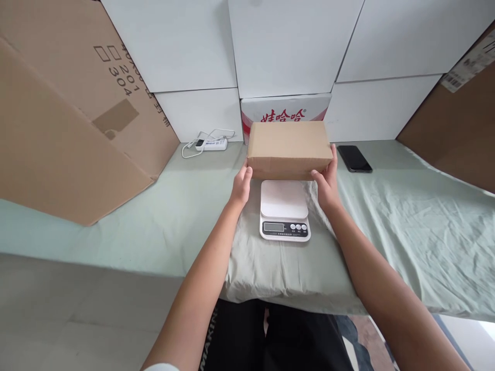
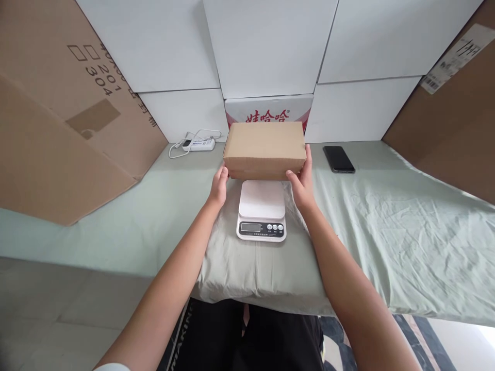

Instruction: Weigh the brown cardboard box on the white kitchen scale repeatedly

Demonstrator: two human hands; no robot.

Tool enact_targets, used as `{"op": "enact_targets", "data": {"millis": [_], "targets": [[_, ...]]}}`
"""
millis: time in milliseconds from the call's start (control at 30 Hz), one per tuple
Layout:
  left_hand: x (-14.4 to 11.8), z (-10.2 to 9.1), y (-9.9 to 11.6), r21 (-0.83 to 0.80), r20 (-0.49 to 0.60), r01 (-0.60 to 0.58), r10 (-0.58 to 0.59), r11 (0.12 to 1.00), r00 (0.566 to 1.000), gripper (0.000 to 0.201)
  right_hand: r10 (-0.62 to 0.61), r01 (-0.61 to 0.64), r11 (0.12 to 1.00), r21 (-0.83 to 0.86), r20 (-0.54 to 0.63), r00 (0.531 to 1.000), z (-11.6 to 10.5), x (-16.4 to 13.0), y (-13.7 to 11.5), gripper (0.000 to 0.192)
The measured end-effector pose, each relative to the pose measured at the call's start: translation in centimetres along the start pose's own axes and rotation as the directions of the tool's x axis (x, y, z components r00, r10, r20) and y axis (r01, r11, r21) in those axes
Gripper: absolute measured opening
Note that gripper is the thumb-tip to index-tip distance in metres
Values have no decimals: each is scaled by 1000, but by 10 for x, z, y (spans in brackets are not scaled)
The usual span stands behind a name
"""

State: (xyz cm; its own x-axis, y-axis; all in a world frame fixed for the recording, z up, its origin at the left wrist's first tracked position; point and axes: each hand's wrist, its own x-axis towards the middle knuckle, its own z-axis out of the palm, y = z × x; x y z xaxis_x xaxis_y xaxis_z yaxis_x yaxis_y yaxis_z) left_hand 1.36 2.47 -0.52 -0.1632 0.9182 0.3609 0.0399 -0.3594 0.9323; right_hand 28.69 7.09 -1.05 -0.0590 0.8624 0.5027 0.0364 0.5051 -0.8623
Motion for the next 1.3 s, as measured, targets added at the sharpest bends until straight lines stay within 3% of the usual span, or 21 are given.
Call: {"op": "enact_targets", "data": {"millis": [133, 267, 367, 500, 800, 1300], "targets": [[-14, 2, 18, 25, 19, -74, 73, 997, 997, 98, -51, 50, 999, -12, -22, 998, -4, -6, -17, 109], [-51, -1, 36, 80, 106, -84, 75, 993, 992, 98, -56, 54, 998, -44, -26, 998, -18, -34, -32, 111], [-83, -5, 39, 84, 163, -51, 37, 995, 986, 94, -36, 32, 995, -91, -37, 999, -27, -63, -35, 111], [-109, -9, 35, 93, 140, -8, -6, 996, 990, 93, -5, -11, 990, -140, -118, 993, -29, -89, -32, 109], [-115, -12, 30, 58, 123, -10, 3, 998, 992, 85, -14, 4, 993, -121, -80, 997, -28, -93, -23, 91], [-116, -14, 25, 48, 108, -2, -3, 999, 994, 78, -52, 39, 979, -202, -60, 997, -28, -92, -24, 92]]}}
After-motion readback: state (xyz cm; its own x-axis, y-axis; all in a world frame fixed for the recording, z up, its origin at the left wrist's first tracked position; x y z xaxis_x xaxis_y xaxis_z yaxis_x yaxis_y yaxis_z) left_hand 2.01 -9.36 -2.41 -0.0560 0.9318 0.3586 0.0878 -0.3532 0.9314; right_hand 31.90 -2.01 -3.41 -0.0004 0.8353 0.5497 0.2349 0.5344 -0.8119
